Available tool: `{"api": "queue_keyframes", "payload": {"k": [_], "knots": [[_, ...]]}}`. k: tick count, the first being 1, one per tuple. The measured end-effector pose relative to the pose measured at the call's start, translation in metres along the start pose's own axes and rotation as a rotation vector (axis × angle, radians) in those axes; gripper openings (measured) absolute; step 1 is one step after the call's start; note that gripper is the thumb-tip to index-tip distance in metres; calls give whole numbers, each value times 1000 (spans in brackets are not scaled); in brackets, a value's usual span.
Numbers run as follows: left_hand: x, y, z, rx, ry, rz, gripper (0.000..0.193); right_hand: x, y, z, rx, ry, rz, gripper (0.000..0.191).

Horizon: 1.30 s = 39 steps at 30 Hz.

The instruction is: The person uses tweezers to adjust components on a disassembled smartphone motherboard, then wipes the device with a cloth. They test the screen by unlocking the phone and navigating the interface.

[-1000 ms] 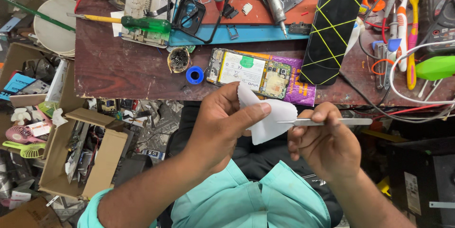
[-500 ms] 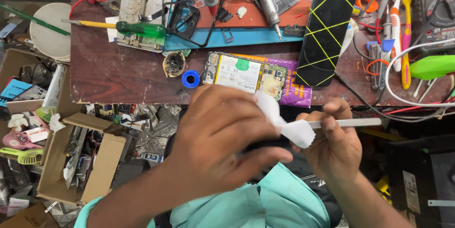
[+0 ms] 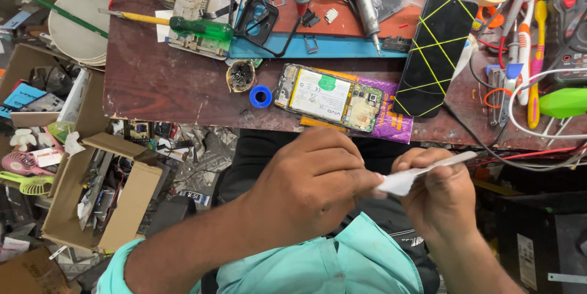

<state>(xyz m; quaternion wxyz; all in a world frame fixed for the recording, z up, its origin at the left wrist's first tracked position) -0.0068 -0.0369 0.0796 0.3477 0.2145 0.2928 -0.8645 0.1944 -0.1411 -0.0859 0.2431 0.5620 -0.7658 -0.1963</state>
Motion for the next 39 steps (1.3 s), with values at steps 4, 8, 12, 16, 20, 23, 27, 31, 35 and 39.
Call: {"api": "queue_keyframes", "payload": {"k": [4,8,12,16,20,23,27,31,35,39], "knots": [[3,7,-4,124,10,6,27,4,6,21,-187,221,17,36],[7,15,-12,174,3,6,29,14,18,43,-345,446,22,37],[6,16,-18,265,-53,25,31,20,41,50,-621,662,-76,44],[5,9,-16,259,-111,85,27,0,49,37,-359,529,-36,42],[8,2,-10,242,-134,134,23,-12,56,-34,643,-206,154,44],[9,1,-9,229,-156,148,22,10,103,-56,1125,-683,-157,47],[7,9,-11,348,-170,70,24,23,92,-46,1042,-626,-267,37],[7,16,-14,450,-194,-16,30,23,63,-29,437,-324,-300,26],[12,21,-21,560,-269,-67,22,27,59,-17,309,-160,-392,30],[17,25,-28,709,-322,-77,18,25,61,-20,477,-232,-398,22]]}}
Point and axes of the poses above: each hand's wrist, its own x-axis away from the middle knuckle, its own y-axis out of the palm, z = x × y, the point moved 8 cm from there along -x, towards the middle knuckle, and after that the axes turned 6 degrees about x, right-handed, at the moved point
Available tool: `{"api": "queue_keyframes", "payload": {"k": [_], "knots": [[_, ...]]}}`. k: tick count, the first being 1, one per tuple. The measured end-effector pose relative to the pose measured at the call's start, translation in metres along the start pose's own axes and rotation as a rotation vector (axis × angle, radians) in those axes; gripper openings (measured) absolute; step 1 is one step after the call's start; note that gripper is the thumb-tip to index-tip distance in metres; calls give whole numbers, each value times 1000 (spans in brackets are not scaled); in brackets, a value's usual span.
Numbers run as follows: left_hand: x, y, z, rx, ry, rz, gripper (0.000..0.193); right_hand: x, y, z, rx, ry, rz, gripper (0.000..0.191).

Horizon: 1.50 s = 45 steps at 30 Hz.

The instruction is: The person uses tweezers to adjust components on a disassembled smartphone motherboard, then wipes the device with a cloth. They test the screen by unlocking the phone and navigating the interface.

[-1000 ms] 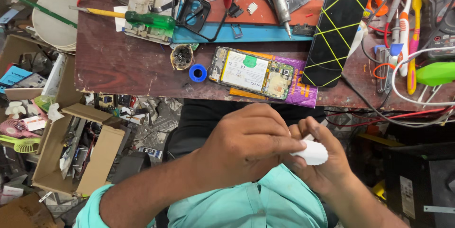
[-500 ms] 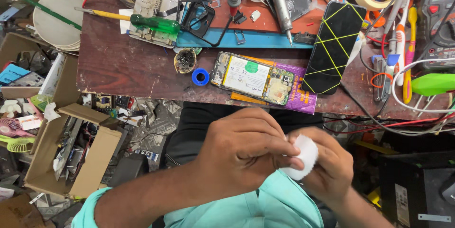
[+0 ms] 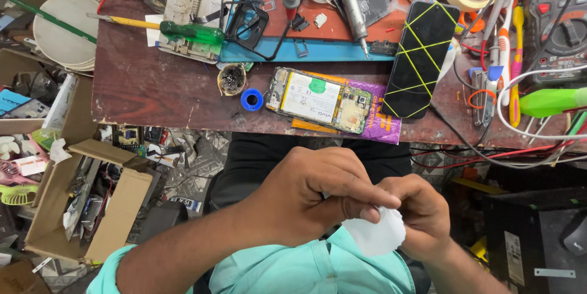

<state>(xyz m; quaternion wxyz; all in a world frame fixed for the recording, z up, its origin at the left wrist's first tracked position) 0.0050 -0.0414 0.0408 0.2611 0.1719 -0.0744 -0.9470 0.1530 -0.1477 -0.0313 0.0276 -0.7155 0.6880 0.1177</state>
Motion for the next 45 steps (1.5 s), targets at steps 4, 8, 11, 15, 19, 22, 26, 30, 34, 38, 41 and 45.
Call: {"api": "queue_keyframes", "payload": {"k": [4,8,11,15,19,22,26,30,34,38,41,45], "knots": [[-2,-2,-8,31,-49,23,18,-5,1,-4,89,-3,-32,19],[-4,-3,-10,-7,-24,54,20,-6,-5,-9,166,-15,59,16],[-4,-3,-11,-64,7,78,20,-5,-5,-7,-32,-25,134,33],[-4,-6,-15,-108,-8,113,19,0,-13,-5,224,-60,252,24],[-5,-7,-16,-125,7,146,16,10,-16,-6,471,-109,233,12],[-4,-5,-21,-102,-7,158,17,17,-20,2,412,-22,237,17],[-2,1,-30,1,-37,137,18,18,-12,15,-59,58,200,27],[1,8,-46,204,-161,99,22,15,-5,11,-57,0,123,37],[1,16,-41,152,-126,20,14,14,3,35,-794,261,-7,36],[4,13,-15,-93,55,121,15,19,-2,55,-696,479,14,32],[11,12,5,-278,182,235,19,16,-14,31,-275,284,44,39],[12,20,16,-364,313,225,24,16,-4,-31,450,-165,45,60]]}}
Point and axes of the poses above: each hand's wrist, its own x-axis away from the middle knuckle, its own y-axis out of the palm, z = x × y, the point moved 8 cm from there along -x, towards the middle knuckle, and after that the axes turned 6 degrees about x, right-handed, at the moved point
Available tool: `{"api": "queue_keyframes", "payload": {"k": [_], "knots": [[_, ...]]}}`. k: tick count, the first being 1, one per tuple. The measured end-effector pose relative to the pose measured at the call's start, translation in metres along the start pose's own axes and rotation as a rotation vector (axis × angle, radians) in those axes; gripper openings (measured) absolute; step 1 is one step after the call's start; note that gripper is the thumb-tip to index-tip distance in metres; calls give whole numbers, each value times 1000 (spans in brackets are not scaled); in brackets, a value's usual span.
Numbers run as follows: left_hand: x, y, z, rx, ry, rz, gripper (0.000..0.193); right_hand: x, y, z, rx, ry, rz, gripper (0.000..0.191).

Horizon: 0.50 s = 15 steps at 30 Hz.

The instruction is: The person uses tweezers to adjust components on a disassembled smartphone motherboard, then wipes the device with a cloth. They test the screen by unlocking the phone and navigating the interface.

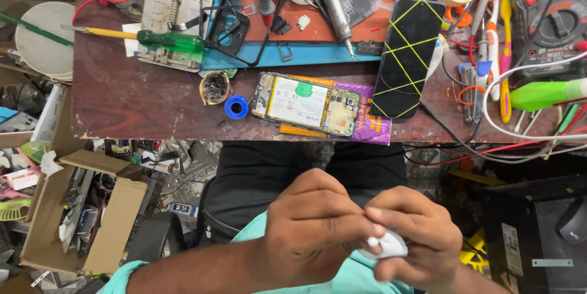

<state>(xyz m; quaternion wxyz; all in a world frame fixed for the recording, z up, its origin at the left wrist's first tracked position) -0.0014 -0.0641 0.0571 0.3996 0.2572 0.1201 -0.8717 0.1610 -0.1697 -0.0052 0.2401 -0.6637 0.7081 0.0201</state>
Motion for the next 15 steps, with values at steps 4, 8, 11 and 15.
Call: {"api": "queue_keyframes", "payload": {"k": [4,8,11,15], "knots": [[0,-1,-12,141,-21,20,28,-7,2,0,-145,100,18,28],[10,13,-45,383,-279,-146,22,-4,11,27,-677,333,34,27],[20,18,-58,542,-381,-173,12,3,22,39,-1001,465,39,33],[26,20,-62,452,-356,-192,16,9,45,45,-1319,638,-20,32]]}}
Point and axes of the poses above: each hand's wrist, its own x-axis away from the middle knuckle, its own y-axis out of the palm, z = x × y, the point moved 8 cm from there along -x, towards the middle knuckle, and after that the axes turned 6 degrees about x, right-handed, at the moved point
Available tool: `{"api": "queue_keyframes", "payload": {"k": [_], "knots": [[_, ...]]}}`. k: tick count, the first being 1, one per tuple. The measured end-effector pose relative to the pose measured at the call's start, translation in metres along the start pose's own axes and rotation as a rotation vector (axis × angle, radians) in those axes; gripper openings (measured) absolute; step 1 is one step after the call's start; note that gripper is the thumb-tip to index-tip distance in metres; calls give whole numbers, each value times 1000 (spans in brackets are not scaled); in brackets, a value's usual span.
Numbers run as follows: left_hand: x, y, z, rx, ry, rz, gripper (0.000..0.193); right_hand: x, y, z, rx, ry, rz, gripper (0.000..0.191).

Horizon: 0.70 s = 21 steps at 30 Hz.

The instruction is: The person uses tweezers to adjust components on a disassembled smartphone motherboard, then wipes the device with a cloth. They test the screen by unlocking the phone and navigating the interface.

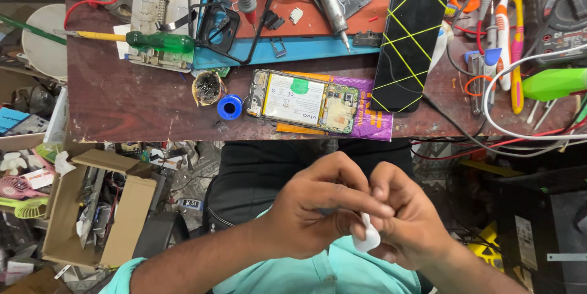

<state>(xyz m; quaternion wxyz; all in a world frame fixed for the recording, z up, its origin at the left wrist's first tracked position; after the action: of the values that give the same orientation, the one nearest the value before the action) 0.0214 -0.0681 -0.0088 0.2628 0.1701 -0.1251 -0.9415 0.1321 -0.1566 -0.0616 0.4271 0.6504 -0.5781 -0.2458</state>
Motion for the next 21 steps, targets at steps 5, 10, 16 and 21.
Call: {"api": "queue_keyframes", "payload": {"k": [5,10,16,21], "knots": [[-3,-5,9,-174,68,114,13,-8,-4,-1,4,73,128,28],[-3,-11,25,-383,164,298,14,-5,22,-33,732,-352,107,50],[0,-2,37,-503,342,313,17,12,49,-47,1484,-733,344,40],[-4,-2,37,-474,363,270,18,14,53,-52,1548,-864,278,43]]}}
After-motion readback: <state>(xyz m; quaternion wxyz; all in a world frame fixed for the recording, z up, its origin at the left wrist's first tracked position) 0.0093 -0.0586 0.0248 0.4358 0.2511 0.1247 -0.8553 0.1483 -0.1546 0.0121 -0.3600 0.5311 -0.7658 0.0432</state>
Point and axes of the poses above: each hand's wrist, its own x-axis away from the middle knuckle, its own y-axis out of the palm, z = x × y, the point moved 8 cm from there along -x, towards the middle knuckle, and after that the axes turned 6 degrees about x, right-handed, at the moved point
